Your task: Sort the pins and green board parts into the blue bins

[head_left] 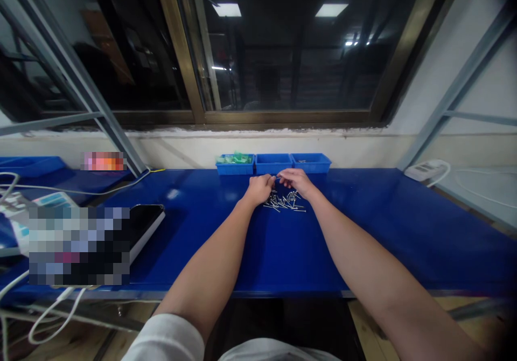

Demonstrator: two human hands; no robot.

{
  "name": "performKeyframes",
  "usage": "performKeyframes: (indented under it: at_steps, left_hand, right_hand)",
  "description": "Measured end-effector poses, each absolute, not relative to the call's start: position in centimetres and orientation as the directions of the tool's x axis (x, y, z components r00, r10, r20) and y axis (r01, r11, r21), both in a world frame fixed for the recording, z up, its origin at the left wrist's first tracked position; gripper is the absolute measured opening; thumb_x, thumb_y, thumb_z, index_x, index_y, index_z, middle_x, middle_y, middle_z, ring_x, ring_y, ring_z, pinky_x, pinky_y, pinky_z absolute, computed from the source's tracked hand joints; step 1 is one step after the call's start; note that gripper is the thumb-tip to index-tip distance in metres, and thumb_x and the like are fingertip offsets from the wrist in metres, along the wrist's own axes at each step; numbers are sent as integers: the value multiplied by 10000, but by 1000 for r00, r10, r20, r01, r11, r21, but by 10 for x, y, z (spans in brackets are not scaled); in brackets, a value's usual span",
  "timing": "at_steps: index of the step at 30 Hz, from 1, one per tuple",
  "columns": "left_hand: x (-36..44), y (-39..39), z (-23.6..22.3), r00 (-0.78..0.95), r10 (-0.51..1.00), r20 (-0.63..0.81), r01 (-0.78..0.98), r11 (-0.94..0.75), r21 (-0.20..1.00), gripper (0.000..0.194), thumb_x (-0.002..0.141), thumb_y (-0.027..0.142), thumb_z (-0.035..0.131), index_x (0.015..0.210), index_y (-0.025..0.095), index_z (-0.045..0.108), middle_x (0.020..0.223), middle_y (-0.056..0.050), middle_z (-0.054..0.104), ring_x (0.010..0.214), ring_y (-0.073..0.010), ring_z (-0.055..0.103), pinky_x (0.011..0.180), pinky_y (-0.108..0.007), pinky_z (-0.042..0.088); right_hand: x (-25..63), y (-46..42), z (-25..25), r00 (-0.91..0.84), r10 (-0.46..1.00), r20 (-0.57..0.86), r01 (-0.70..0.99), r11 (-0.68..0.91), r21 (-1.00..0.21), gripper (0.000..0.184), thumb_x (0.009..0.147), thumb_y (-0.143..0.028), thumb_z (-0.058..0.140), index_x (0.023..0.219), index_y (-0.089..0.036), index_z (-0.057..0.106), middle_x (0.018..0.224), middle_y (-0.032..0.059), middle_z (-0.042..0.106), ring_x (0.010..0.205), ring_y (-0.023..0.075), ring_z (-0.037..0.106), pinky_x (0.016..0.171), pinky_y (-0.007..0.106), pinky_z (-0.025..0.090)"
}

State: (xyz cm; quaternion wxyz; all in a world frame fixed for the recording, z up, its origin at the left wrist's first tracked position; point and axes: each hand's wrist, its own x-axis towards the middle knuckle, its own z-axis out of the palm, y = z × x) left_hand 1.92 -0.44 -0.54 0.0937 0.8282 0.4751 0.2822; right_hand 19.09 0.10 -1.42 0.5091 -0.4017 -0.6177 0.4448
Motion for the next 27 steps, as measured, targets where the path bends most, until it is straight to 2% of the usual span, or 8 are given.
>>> performKeyframes:
  at_steps: [6, 13, 16, 18, 20, 23, 25, 27]
  left_hand:
    - [20, -6, -5, 387, 838, 385, 736, -532, 418, 427, 906, 430, 287, 743, 193, 603, 759, -28, 667, 778, -173, 603, 745, -271, 370]
    - [19, -6, -1, 200, 879, 433, 782, -410, 469, 420, 904, 467, 281, 898, 204, 609, 850, -46, 672, 914, -205, 592, 839, -318, 335]
    - [18, -4, -2, 148, 879, 454, 787, -383, 483, 409, 905, 456, 284, 895, 206, 608, 873, -53, 669, 929, -213, 588, 835, -323, 334]
    - [18, -3, -3, 144, 877, 459, 791, -381, 479, 413, 905, 452, 282, 853, 202, 607, 868, -53, 666, 922, -213, 588, 828, -324, 335]
    - [18, -2, -3, 146, 876, 459, 797, -379, 470, 418, 906, 443, 279, 801, 196, 600, 853, -51, 663, 904, -211, 589, 821, -326, 335]
    - [19, -2, -3, 144, 881, 450, 808, -367, 461, 412, 906, 428, 280, 775, 193, 593, 852, -52, 661, 901, -206, 587, 824, -329, 334]
    - [19, -2, -3, 140, 889, 436, 812, -355, 463, 400, 905, 420, 287, 786, 195, 595, 860, -54, 662, 917, -207, 584, 835, -334, 335]
    - [19, -1, -3, 139, 894, 425, 812, -348, 468, 376, 901, 413, 304, 815, 200, 602, 879, -54, 664, 932, -210, 583, 845, -340, 340]
  right_hand:
    - [192, 2, -14, -125, 956, 265, 29, 271, -962, 287, 645, -441, 641, 672, -155, 650, 544, 10, 577, 456, 89, 451, 445, 230, 290]
    - [189, -4, -7, -80, 946, 313, 333, 322, -886, 442, 686, -562, 566, 502, -160, 574, 388, -22, 436, 405, 85, 387, 464, 245, 292]
    - [186, -3, -5, -27, 937, 348, 364, 333, -870, 486, 698, -608, 524, 510, -163, 577, 403, -11, 444, 429, 95, 407, 465, 242, 306]
    - [185, -2, -3, 40, 934, 355, 286, 330, -900, 477, 704, -620, 509, 635, -164, 629, 517, 17, 547, 466, 102, 436, 436, 230, 300]
    - [185, -2, -1, 64, 936, 347, 148, 335, -931, 482, 710, -609, 513, 904, -188, 648, 778, 54, 650, 521, 107, 477, 402, 216, 289]
    - [187, -1, 0, 6, 950, 312, -3, 312, -950, 595, 737, -596, 492, 1239, -278, 474, 1147, 71, 594, 608, 113, 534, 380, 202, 302]
    - [189, 2, -2, 4, 964, 265, -7, 265, -964, 637, 764, -628, 419, 1301, -286, 402, 1189, 85, 573, 616, 116, 545, 374, 201, 303]
    - [192, 6, -7, 57, 973, 224, 39, 222, -974, 676, 779, -669, 324, 1296, -245, 418, 1105, 106, 618, 587, 118, 539, 375, 206, 298]
